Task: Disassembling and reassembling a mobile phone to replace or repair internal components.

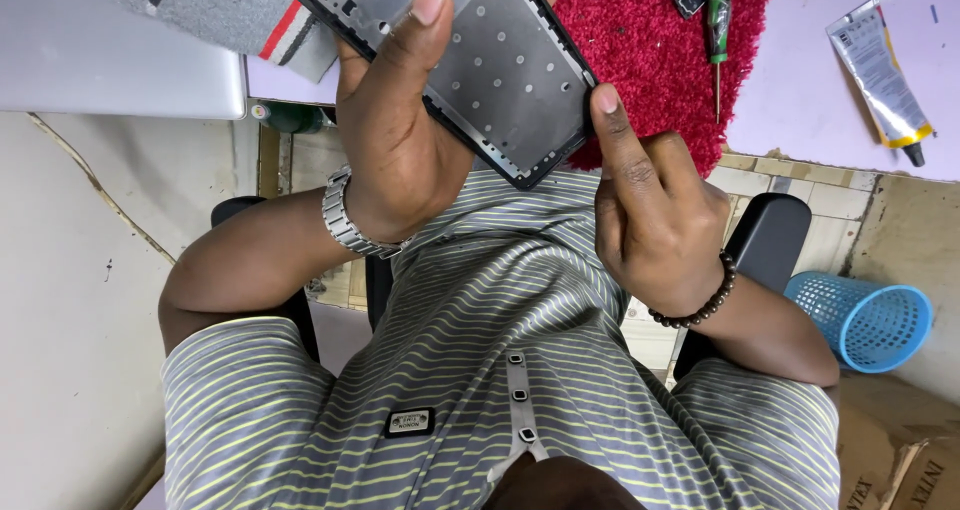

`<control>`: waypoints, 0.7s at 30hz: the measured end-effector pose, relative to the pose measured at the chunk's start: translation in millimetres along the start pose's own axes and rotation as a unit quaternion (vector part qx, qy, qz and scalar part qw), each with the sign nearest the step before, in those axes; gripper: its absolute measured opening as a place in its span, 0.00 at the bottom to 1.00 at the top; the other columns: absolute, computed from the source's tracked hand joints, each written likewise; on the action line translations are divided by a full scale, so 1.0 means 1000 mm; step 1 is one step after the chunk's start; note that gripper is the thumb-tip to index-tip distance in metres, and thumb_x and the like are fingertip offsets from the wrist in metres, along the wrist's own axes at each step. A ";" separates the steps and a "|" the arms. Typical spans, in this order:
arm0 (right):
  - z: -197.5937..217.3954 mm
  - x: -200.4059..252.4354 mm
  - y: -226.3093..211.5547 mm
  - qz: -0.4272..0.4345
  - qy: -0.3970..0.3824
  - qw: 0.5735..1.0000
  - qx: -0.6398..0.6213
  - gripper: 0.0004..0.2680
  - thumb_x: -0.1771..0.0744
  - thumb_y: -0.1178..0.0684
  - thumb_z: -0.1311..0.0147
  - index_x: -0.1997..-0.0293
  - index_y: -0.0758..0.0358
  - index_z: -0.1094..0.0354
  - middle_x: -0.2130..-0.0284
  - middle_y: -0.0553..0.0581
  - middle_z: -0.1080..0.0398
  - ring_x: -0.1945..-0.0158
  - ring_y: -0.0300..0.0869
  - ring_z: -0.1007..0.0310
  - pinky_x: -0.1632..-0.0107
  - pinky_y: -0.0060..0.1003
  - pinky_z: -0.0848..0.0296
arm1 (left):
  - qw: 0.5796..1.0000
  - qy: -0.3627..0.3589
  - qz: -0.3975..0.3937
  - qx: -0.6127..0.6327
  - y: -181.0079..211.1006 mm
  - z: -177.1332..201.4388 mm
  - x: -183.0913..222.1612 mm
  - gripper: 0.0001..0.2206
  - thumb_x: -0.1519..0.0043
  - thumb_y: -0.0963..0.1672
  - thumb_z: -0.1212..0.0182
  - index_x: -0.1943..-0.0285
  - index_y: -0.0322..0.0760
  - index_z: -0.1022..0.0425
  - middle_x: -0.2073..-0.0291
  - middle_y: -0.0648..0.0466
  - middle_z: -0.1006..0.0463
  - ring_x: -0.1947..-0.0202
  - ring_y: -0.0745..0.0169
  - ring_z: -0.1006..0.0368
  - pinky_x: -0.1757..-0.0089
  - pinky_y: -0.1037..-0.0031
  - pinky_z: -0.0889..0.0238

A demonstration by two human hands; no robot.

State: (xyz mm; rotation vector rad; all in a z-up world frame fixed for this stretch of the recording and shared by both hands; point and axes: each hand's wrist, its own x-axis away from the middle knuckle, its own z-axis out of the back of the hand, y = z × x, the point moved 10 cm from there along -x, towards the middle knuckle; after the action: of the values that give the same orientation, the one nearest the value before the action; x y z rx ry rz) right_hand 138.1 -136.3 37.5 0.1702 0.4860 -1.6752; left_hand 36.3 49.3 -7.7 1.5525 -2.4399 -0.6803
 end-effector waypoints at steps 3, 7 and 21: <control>0.000 0.002 -0.002 0.009 0.000 1.000 0.013 0.23 0.27 0.73 0.50 0.20 0.66 0.39 0.66 0.54 0.48 0.71 0.44 0.53 0.72 0.43 0.43 | 1.000 0.014 -0.012 -0.001 0.002 0.002 -0.001 0.16 0.22 0.37 0.31 0.27 0.38 0.25 0.36 0.48 0.17 0.32 0.48 0.23 0.30 0.48 0.31; 0.004 0.003 -0.003 0.000 0.003 1.000 0.016 0.20 0.25 0.70 0.47 0.20 0.66 0.39 0.66 0.54 0.48 0.71 0.45 0.53 0.72 0.43 0.44 | 0.996 0.007 -0.078 -0.029 0.013 0.004 -0.003 0.15 0.22 0.35 0.31 0.28 0.35 0.24 0.35 0.49 0.18 0.32 0.51 0.24 0.29 0.54 0.33; 0.007 0.006 -0.002 0.003 -0.002 1.000 0.017 0.20 0.26 0.70 0.49 0.20 0.66 0.38 0.67 0.55 0.49 0.72 0.45 0.56 0.73 0.43 0.46 | 0.994 -0.009 -0.089 -0.057 0.018 0.011 -0.005 0.16 0.20 0.36 0.31 0.26 0.34 0.25 0.31 0.49 0.20 0.27 0.50 0.27 0.27 0.49 0.35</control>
State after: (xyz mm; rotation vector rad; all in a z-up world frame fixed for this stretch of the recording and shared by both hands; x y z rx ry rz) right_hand 135.9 -144.4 42.2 0.1932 0.4532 -1.6786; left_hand 19.6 63.1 -9.0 1.7384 -2.2498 -0.8516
